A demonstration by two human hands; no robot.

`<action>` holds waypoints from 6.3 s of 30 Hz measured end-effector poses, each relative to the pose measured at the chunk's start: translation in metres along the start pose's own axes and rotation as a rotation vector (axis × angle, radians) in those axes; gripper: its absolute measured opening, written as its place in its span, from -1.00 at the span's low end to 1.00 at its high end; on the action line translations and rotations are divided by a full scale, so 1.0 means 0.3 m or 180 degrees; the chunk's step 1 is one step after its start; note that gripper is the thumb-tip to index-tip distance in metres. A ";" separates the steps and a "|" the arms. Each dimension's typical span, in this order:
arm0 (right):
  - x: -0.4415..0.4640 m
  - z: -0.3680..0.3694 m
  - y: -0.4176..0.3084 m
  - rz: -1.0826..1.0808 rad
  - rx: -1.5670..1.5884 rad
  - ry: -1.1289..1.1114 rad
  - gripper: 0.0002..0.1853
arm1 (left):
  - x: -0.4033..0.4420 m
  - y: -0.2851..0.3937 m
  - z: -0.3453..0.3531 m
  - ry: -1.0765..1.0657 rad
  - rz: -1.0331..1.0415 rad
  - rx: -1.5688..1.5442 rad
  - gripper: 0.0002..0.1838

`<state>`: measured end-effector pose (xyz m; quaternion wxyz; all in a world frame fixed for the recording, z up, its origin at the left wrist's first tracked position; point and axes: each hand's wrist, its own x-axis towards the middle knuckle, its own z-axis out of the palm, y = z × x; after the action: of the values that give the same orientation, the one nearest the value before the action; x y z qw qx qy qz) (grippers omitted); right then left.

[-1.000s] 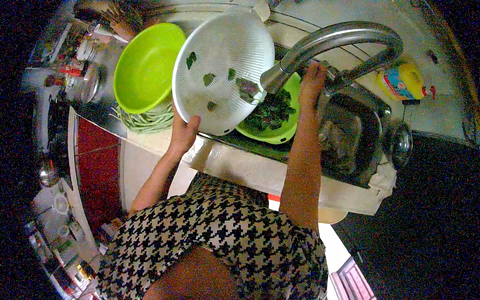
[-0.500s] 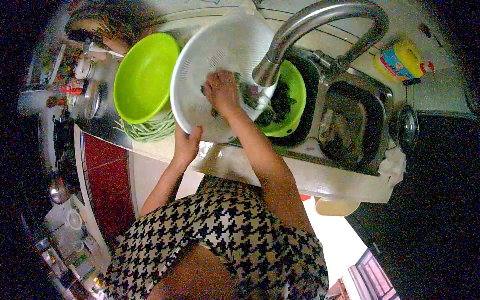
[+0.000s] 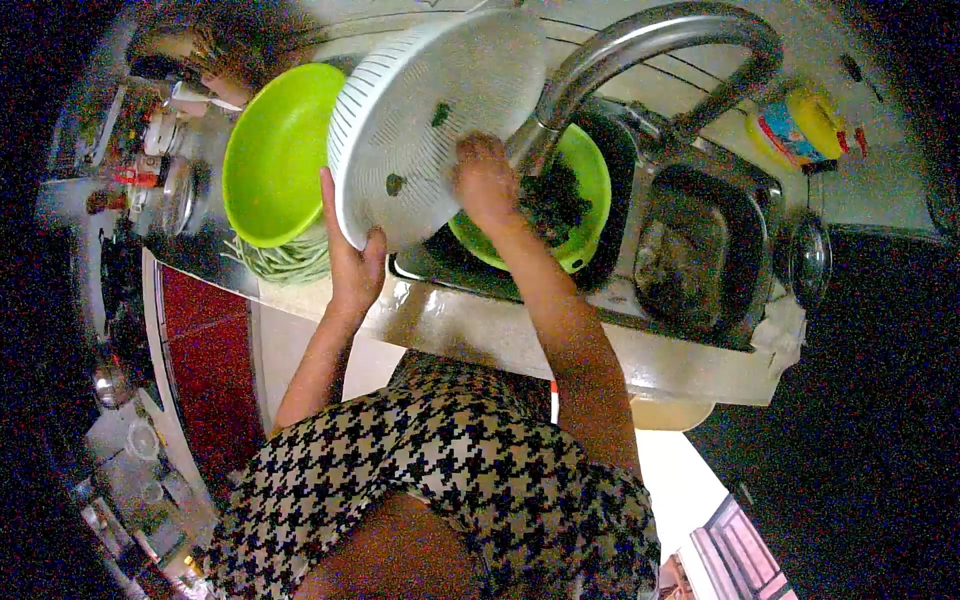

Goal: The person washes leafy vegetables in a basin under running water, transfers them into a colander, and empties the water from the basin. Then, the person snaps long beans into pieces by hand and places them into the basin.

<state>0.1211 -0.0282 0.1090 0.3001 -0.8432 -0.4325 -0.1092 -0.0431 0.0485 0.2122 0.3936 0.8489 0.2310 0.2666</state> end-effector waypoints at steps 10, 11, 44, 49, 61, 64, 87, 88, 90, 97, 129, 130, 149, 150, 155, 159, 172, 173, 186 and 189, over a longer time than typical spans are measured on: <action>0.014 0.012 -0.147 0.0139 0.1406 -0.0633 -0.86 | -0.087 -0.137 0.021 -0.0205 -0.0475 -0.0244 -0.14; -0.005 0.017 -0.148 0.0065 0.1462 -0.0667 -0.87 | -0.083 -0.144 0.018 -0.0196 -0.0510 -0.0227 -0.14; -0.204 0.179 0.323 0.1571 0.1360 -0.2138 -0.47 | 0.069 -0.448 -0.584 0.1435 -0.2518 -0.1370 -0.69; -0.121 0.077 0.298 0.2199 0.1691 -0.2169 -0.34 | 0.093 -0.537 -0.635 0.1079 -0.2669 -0.0413 -0.75; -0.222 0.305 0.284 0.0567 -0.1230 -0.1108 -0.54 | -0.047 -0.466 -0.531 0.2682 -0.1171 -0.0550 -0.84; -0.236 0.293 0.215 -0.0318 -0.1299 -0.1865 -0.53 | -0.207 -0.378 -0.359 0.2170 -0.1011 -0.0354 -0.84; -0.139 0.265 0.231 0.0316 -0.0740 -0.1594 -0.65 | -0.259 -0.250 0.124 -0.0868 -0.0255 -0.0074 -0.85; -0.137 0.328 0.223 0.0801 -0.0684 -0.2228 -0.71 | -0.257 -0.238 0.128 -0.0917 -0.0377 -0.0128 -0.86; -0.192 0.467 0.268 0.1174 -0.0868 -0.2450 -0.77 | -0.242 -0.219 0.141 -0.0908 -0.0511 -0.0253 -0.87; -0.246 0.409 0.232 0.2017 0.0066 -0.1693 -0.75 | -0.173 -0.179 0.177 -0.0883 -0.0706 -0.0533 -0.83; -0.308 -0.141 0.080 0.0418 -0.0597 -0.0598 -0.59 | -0.136 -0.337 0.470 -0.1536 -0.0997 -0.0651 -0.87; -0.314 -0.132 0.077 0.0234 -0.0607 -0.0739 -0.62 | -0.133 -0.333 0.474 -0.1706 -0.0887 -0.0439 -0.88; -0.300 0.345 0.229 0.1920 0.1451 -0.1333 -0.78 | -0.187 -0.331 0.458 -0.0710 -0.1971 -0.1873 -0.83; -0.277 0.395 0.229 0.1856 0.1183 -0.1293 -0.75 | -0.190 -0.335 0.451 -0.0699 -0.2031 -0.1987 -0.83; -0.109 0.461 0.179 0.2339 -0.0353 -0.2599 -0.60 | -0.205 -0.357 0.430 -0.0517 -0.2435 -0.2345 -0.87; -0.190 0.508 0.209 0.2321 -0.0325 -0.2303 -0.59 | -0.186 -0.336 0.400 -0.0603 -0.2354 -0.2259 -0.90; -0.218 0.546 0.219 0.2860 0.0246 -0.1549 -0.64 | -0.197 -0.364 0.413 -0.1001 -0.1768 -0.1337 -0.91; -0.245 0.529 0.216 0.2603 0.0235 -0.1359 -0.66 | -0.200 -0.368 0.418 -0.1039 -0.1754 -0.1224 -0.91; -0.331 0.075 0.072 0.1226 0.1200 -0.1563 -0.87 | -0.126 -0.370 0.484 -0.0740 -0.3543 -0.2833 -0.82; -0.341 0.073 0.069 0.1202 0.0809 -0.1771 -0.88 | -0.171 -0.401 0.526 -0.0485 -0.3557 -0.2561 -0.88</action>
<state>0.0741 -0.0923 0.0377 0.2881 -0.8616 -0.3443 0.2366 -0.0033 0.0017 0.0167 0.7713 0.4070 0.4885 0.0285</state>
